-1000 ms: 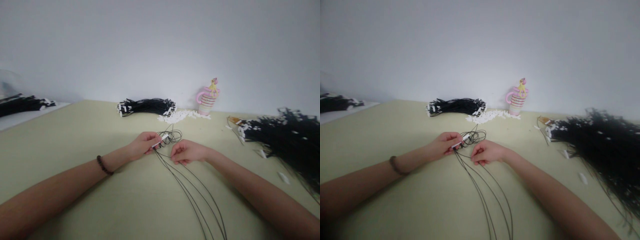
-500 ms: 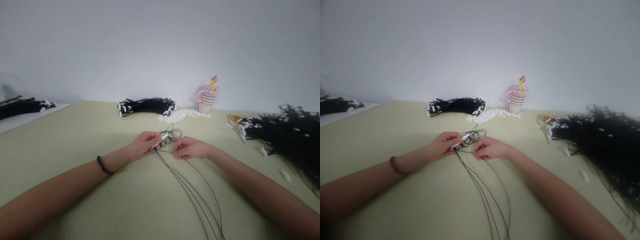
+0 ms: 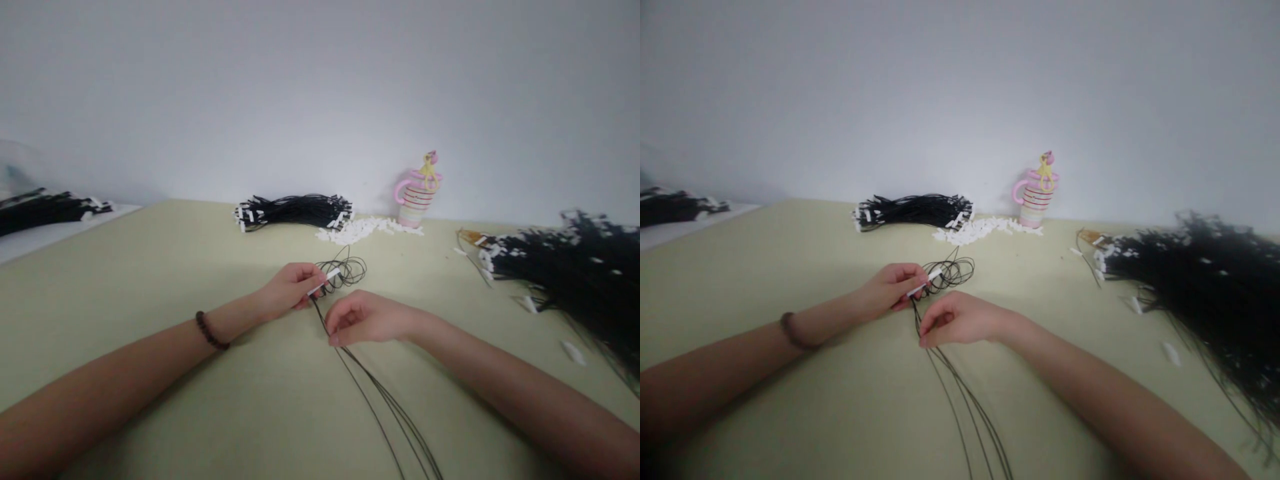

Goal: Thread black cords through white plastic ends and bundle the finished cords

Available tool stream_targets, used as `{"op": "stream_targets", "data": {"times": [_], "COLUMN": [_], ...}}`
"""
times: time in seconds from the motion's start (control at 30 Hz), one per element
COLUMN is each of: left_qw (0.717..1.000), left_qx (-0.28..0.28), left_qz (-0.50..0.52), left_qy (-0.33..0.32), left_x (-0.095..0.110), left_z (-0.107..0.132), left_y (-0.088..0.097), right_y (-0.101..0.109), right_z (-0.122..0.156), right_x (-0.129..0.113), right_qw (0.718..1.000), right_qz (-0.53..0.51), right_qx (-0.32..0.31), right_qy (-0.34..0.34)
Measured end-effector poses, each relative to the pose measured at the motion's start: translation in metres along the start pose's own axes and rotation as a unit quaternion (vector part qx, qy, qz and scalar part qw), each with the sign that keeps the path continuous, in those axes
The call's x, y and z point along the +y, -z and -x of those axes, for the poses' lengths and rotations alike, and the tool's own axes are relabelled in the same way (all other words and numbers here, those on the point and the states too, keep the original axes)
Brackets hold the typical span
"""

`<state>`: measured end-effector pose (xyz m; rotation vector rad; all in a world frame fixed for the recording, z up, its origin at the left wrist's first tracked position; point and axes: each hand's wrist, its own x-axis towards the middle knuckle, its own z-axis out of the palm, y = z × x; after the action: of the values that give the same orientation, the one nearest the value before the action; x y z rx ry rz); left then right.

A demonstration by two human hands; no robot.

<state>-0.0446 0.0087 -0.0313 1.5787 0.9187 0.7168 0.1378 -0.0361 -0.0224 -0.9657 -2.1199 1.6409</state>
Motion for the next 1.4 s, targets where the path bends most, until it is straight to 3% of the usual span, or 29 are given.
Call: {"op": "stream_targets", "data": {"times": [0.13,0.47,0.6,0.7,0.93,1.23,1.4], "left_qw": [1.0,1.0,1.0,1.0,0.999,0.999,0.999], "left_qx": [-0.004,-0.015,-0.016,-0.022,-0.029,-0.028,-0.027], "left_qz": [0.0,0.009,0.002,0.006,-0.014,-0.027,-0.026], "left_qy": [0.005,0.002,-0.008,-0.011,-0.006,-0.015,-0.016], "left_x": [0.001,0.0,0.0,-0.001,0.002,0.0,0.0], "left_z": [0.0,-0.001,-0.001,-0.001,0.0,-0.001,-0.001], "left_y": [0.0,0.001,0.0,0.0,0.0,0.0,0.0], "right_y": [-0.002,-0.016,-0.016,-0.017,-0.024,-0.015,-0.01], "right_z": [-0.002,-0.011,-0.015,-0.019,-0.025,-0.026,-0.026], "right_x": [0.002,0.008,0.008,0.01,0.013,0.016,0.015], "right_qw": [0.999,0.986,0.971,0.959,0.928,0.959,0.966], "right_qz": [0.017,-0.095,-0.038,0.029,0.191,0.134,0.141], "right_qx": [0.037,0.133,0.233,0.274,0.297,0.243,0.206], "right_qy": [0.0,0.031,0.037,0.062,0.122,0.059,0.063]}}
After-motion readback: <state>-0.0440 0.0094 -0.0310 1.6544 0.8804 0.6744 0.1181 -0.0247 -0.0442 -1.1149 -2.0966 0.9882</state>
